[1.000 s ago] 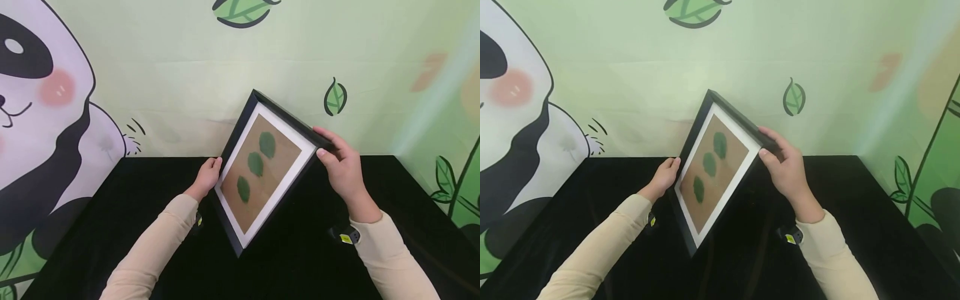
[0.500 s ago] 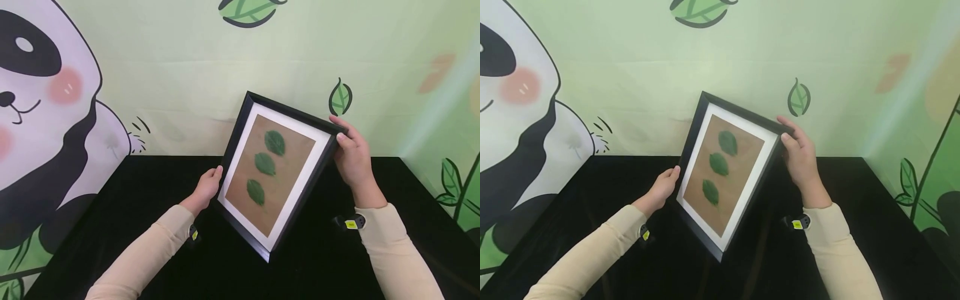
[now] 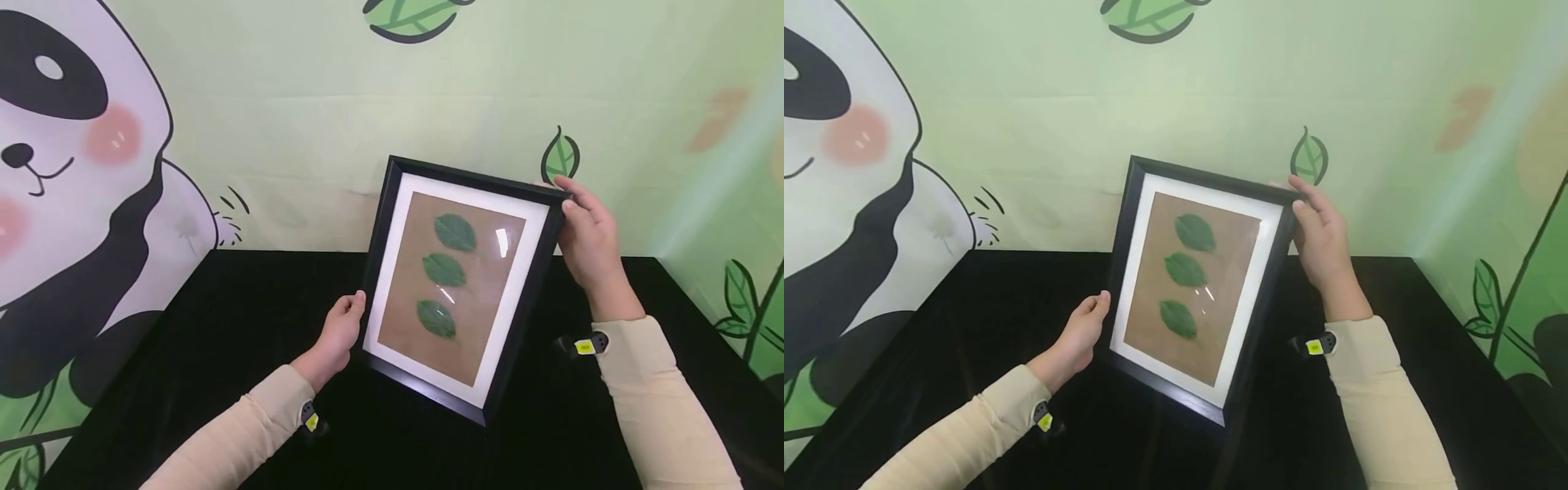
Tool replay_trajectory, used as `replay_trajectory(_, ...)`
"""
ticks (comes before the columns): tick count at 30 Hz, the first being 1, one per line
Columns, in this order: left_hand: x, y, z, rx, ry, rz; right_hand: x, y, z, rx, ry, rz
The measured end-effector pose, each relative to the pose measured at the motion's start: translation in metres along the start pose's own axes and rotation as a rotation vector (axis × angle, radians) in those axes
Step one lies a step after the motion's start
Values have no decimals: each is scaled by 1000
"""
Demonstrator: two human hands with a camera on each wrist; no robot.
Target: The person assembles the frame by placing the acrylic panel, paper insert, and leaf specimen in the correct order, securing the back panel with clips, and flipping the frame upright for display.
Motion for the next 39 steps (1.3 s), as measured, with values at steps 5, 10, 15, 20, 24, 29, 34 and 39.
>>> replay_trajectory(5,4,11,17,-30,21,64,-5,-6,-9,23,19,-30)
replay_trajectory(10,4,23,33,-41,54,101,-10,-14,-18,-12,42,-30)
replay_trajectory(15,5,28,43,-70,77,134,-15,-18,-26,-46,60,-61)
replay_trajectory(20,7,29,48,-114,96,176,-22,-16,-30,-34,71,-125)
replay_trajectory(24,11,28,49,-129,93,187,-26,-13,-33,-14,75,-144)
replay_trajectory(29,11,27,48,-123,96,197,-27,-11,-34,8,89,-138)
replay_trajectory(34,7,27,46,-64,103,189,-24,-9,-34,64,110,-65)
replay_trajectory(39,4,22,42,86,55,16,-21,-10,-30,131,158,-2)
Point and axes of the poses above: each hand's wrist, its own z-axis away from the middle knuckle, its own y-axis out of the palm, x = y × z, the point moved 10 cm from there along -z, towards the middle knuckle, and after that the axes turned 5 degrees about x, right-handed, at the moved point
